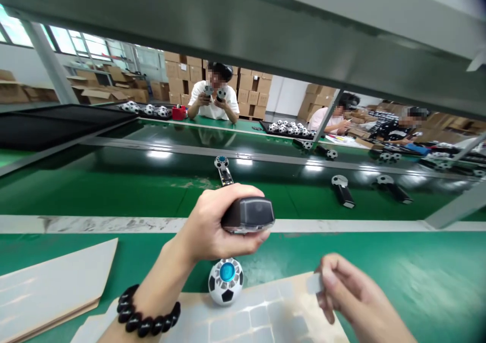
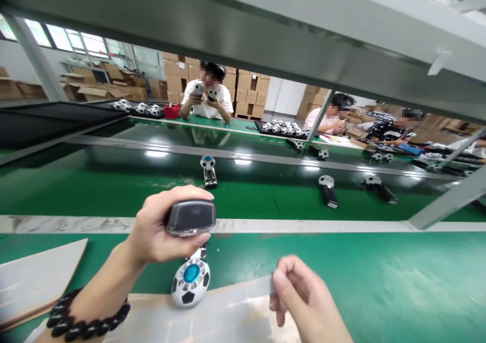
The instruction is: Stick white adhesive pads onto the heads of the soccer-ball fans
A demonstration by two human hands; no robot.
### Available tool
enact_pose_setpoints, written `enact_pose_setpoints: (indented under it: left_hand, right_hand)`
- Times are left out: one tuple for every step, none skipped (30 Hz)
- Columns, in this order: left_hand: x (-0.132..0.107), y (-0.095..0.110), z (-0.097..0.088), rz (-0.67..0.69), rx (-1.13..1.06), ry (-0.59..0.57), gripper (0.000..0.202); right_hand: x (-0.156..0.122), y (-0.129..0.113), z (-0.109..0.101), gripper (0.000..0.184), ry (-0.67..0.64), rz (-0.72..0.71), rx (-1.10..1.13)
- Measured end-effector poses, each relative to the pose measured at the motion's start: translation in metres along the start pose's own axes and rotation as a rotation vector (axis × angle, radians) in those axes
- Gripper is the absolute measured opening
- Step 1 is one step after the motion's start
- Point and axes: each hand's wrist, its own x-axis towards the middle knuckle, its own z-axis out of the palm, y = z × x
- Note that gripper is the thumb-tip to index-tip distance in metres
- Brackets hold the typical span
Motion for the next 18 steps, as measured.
enact_pose_setpoints:
  left_hand:
    - [0.0, 0.001, 0.0, 0.025, 0.018, -0.001, 0.029]
    - [0.0, 0.002, 0.0, 0.048, 0.037, -0.003, 0.03]
    - [-0.001, 0.002, -0.001, 0.07, 0.054, -0.009, 0.03]
    - [-0.001, 0.003, -0.002, 0.087, 0.067, -0.019, 0.03]
    - [-0.001, 0.003, -0.003, 0.103, 0.076, -0.028, 0.031]
    - [-0.002, 0.004, -0.004, 0.116, 0.082, -0.027, 0.031]
    - [-0.002, 0.004, -0.006, 0.124, 0.087, -0.024, 0.032]
    - [-0.002, 0.003, -0.007, 0.13, 0.093, -0.022, 0.034]
    - [-0.002, 0.003, -0.008, 0.135, 0.103, -0.023, 0.035]
    - [-0.002, 0.002, -0.009, 0.14, 0.117, -0.023, 0.036]
    - [-0.002, 0.002, -0.01, 0.149, 0.132, -0.023, 0.036]
    - [-0.002, 0.001, -0.01, 0.161, 0.149, -0.029, 0.036]
    - [-0.002, 0.0, -0.01, 0.174, 0.163, -0.034, 0.036]
    - [-0.001, -0.001, -0.01, 0.187, 0.172, -0.036, 0.036]
    - [-0.001, -0.002, -0.01, 0.196, 0.178, -0.038, 0.035]
    - [-0.001, -0.002, -0.009, 0.2, 0.182, -0.04, 0.035]
    - [-0.001, -0.003, -0.008, 0.199, 0.183, -0.039, 0.034]
    - [-0.002, -0.004, -0.008, 0.197, 0.183, -0.036, 0.034]
  right_hand:
    - [0.001, -0.021, 0.009, 0.053, -0.016, -0.022, 0.05]
    - [0.001, -0.041, 0.02, 0.051, -0.033, -0.043, 0.091]
    - [0.001, -0.058, 0.032, 0.048, -0.051, -0.079, 0.132]
    - [0.001, -0.072, 0.044, 0.046, -0.065, -0.11, 0.169]
    - [0.001, -0.082, 0.055, 0.042, -0.079, -0.135, 0.197]
    - [0.001, -0.089, 0.065, 0.039, -0.092, -0.154, 0.217]
    - [0.001, -0.094, 0.073, 0.034, -0.101, -0.162, 0.227]
    - [0.001, -0.096, 0.08, 0.03, -0.108, -0.165, 0.23]
    - [0.002, -0.097, 0.084, 0.026, -0.114, -0.165, 0.228]
    - [0.003, -0.096, 0.087, 0.023, -0.117, -0.162, 0.226]
    - [0.004, -0.095, 0.089, 0.021, -0.116, -0.158, 0.223]
    - [0.005, -0.094, 0.09, 0.021, -0.112, -0.154, 0.219]
    - [0.006, -0.093, 0.089, 0.021, -0.107, -0.15, 0.21]
    - [0.007, -0.093, 0.089, 0.021, -0.1, -0.149, 0.199]
    - [0.008, -0.092, 0.088, 0.02, -0.091, -0.152, 0.186]
    - [0.008, -0.092, 0.087, 0.019, -0.083, -0.159, 0.173]
    - [0.009, -0.092, 0.087, 0.018, -0.075, -0.167, 0.161]
    - [0.01, -0.092, 0.086, 0.018, -0.071, -0.172, 0.151]
